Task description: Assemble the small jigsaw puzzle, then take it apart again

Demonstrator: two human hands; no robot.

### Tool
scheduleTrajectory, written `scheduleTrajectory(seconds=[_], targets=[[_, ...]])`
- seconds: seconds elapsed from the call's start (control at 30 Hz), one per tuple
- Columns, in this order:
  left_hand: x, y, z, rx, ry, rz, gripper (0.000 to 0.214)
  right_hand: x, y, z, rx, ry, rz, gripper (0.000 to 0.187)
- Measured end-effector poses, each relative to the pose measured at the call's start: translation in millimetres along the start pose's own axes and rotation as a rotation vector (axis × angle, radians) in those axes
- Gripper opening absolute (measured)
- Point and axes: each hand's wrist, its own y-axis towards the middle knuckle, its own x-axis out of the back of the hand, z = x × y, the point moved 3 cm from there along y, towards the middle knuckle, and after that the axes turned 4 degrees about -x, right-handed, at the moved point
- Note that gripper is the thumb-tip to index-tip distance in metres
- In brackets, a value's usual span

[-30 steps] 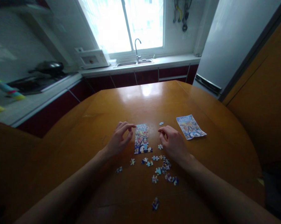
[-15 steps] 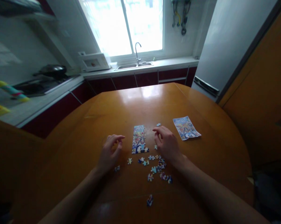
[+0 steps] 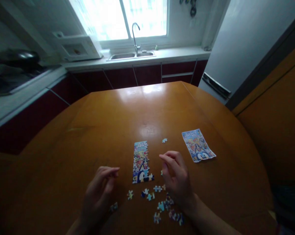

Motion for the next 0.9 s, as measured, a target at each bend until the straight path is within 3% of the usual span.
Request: scheduleTrajectory(seconds=[0.27,0.67,0.9], targets=[[5.4,-2.2,3.0,0.078,-0.013,-0.046,0.024,6.8,-8.8,5.9,0.057,0.000,-0.044,0.047],[0.3,3.7,-10.6,-0.145,0.080,-0.080,0.023,10.9,-4.1,16.4,0.187,-0.034,-0.155,0.038],[0.4,3.7,-10.3,-0.144,0.095,-0.091,0.021,9.2,-5.5,15.9,0.197,-0.028,-0.162,0.038]])
